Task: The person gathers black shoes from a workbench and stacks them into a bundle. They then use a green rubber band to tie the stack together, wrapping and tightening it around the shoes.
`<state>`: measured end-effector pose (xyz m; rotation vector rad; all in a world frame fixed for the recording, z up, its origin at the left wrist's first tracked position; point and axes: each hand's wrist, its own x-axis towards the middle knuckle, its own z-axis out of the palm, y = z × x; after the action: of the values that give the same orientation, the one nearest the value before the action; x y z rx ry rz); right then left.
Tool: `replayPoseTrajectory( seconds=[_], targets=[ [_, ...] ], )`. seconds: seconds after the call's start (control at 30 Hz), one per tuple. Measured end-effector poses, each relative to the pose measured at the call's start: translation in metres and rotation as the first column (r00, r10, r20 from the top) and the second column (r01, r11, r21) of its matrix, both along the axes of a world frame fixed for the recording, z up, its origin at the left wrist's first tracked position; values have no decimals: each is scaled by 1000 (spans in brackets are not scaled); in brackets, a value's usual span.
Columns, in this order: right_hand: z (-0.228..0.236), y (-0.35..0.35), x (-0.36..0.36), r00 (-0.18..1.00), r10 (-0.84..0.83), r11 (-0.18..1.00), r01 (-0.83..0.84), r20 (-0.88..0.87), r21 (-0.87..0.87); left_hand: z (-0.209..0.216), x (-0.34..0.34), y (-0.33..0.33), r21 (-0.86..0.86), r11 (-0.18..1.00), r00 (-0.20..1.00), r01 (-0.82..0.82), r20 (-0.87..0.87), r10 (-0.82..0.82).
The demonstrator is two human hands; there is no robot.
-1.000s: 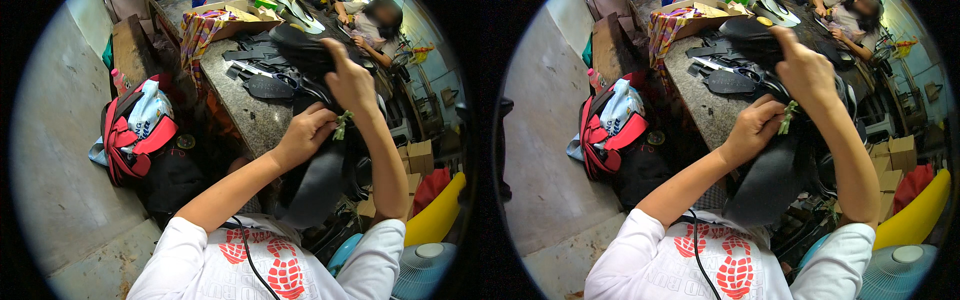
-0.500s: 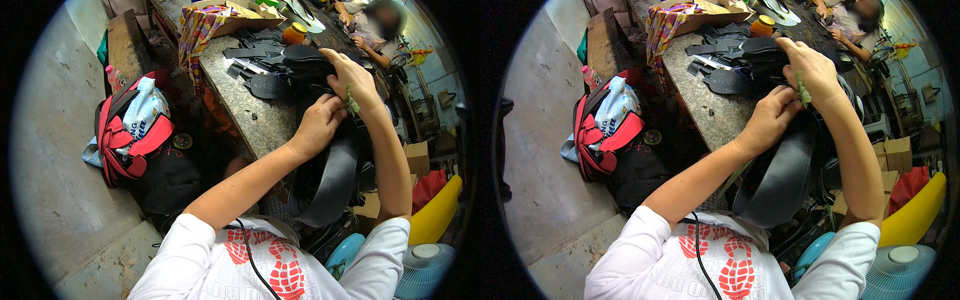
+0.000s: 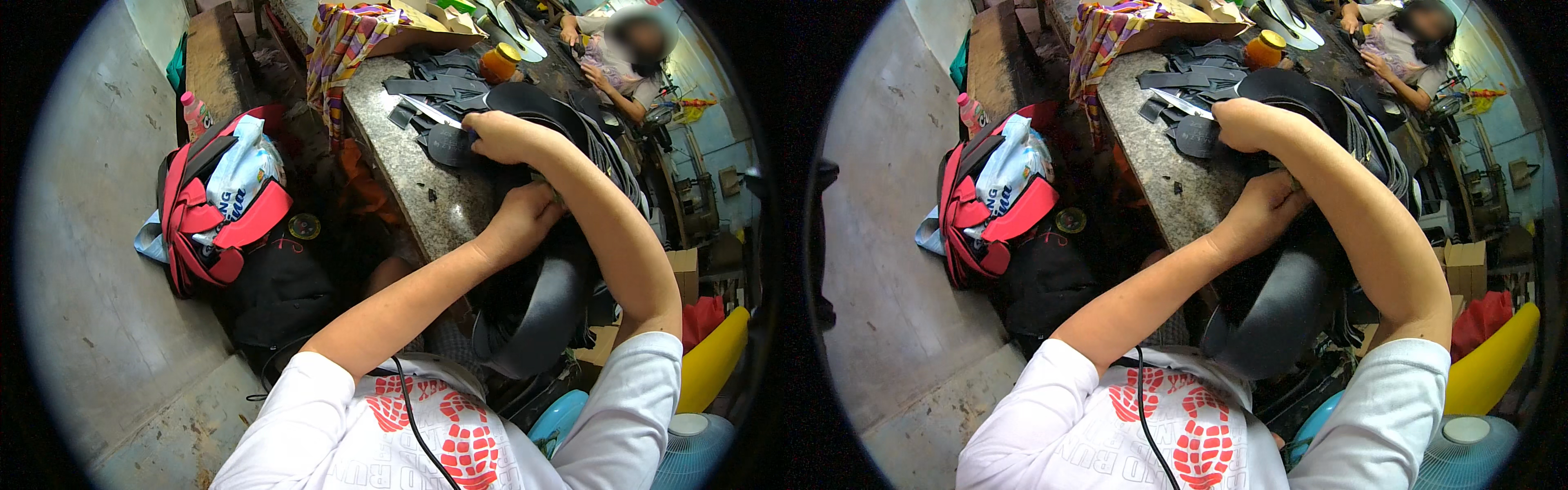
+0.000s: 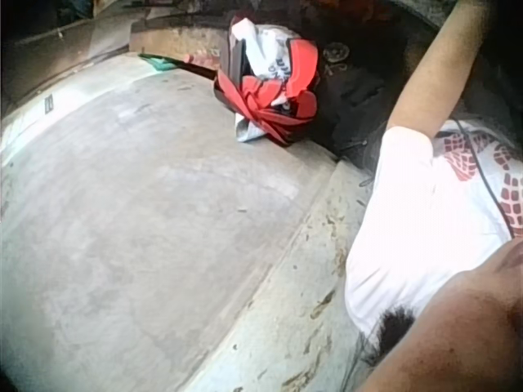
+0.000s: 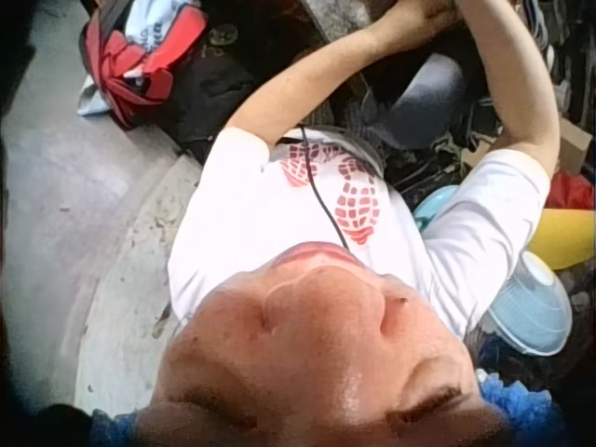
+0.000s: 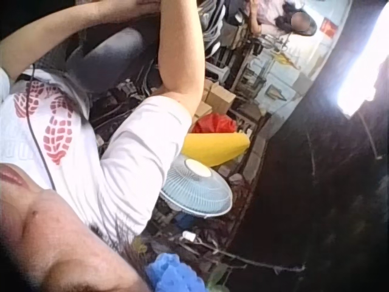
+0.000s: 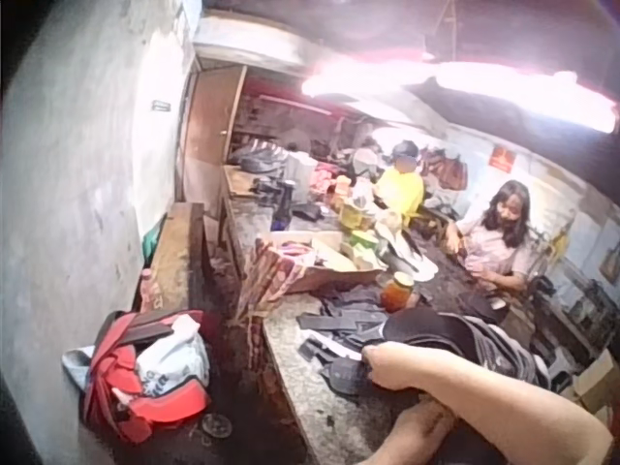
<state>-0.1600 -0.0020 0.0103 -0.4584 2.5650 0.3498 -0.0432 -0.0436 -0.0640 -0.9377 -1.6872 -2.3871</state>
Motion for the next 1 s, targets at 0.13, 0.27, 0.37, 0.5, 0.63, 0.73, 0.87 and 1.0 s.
replayPoseTrajectory(
  seconds=[0.13,0.27,0.37,0.5,0.63,0.73,0.87,1.0],
  targets=[
    [0,1,12,999,34,998,-35,-15,-59,-7,0,2,-104,995,1000,8,-1,-8],
    [0,5,27,993,113,984,-107,36,-142,-13,1,5,-81,993,991,-83,-114,74],
    [1,9,31,991,132,968,-123,25,-217,-15,3,5,-104,993,995,-53,-92,43],
    [-1,7,23,988,-144,938,118,-54,-325,-13,1,6,-28,991,981,-130,-147,125],
    [-9,-8,2,933,-359,930,360,28,-76,-14,1,5,-38,991,991,-128,-51,126],
    [-12,-4,0,972,-233,970,234,16,-65,-15,2,2,-41,998,994,-43,103,47],
    [-16,2,4,989,-141,971,129,-49,-203,-15,1,0,-10,998,995,-59,78,60],
    [-15,-1,0,952,-293,954,284,-93,-99,-17,-2,2,-47,997,997,-65,27,67]
  ],
)
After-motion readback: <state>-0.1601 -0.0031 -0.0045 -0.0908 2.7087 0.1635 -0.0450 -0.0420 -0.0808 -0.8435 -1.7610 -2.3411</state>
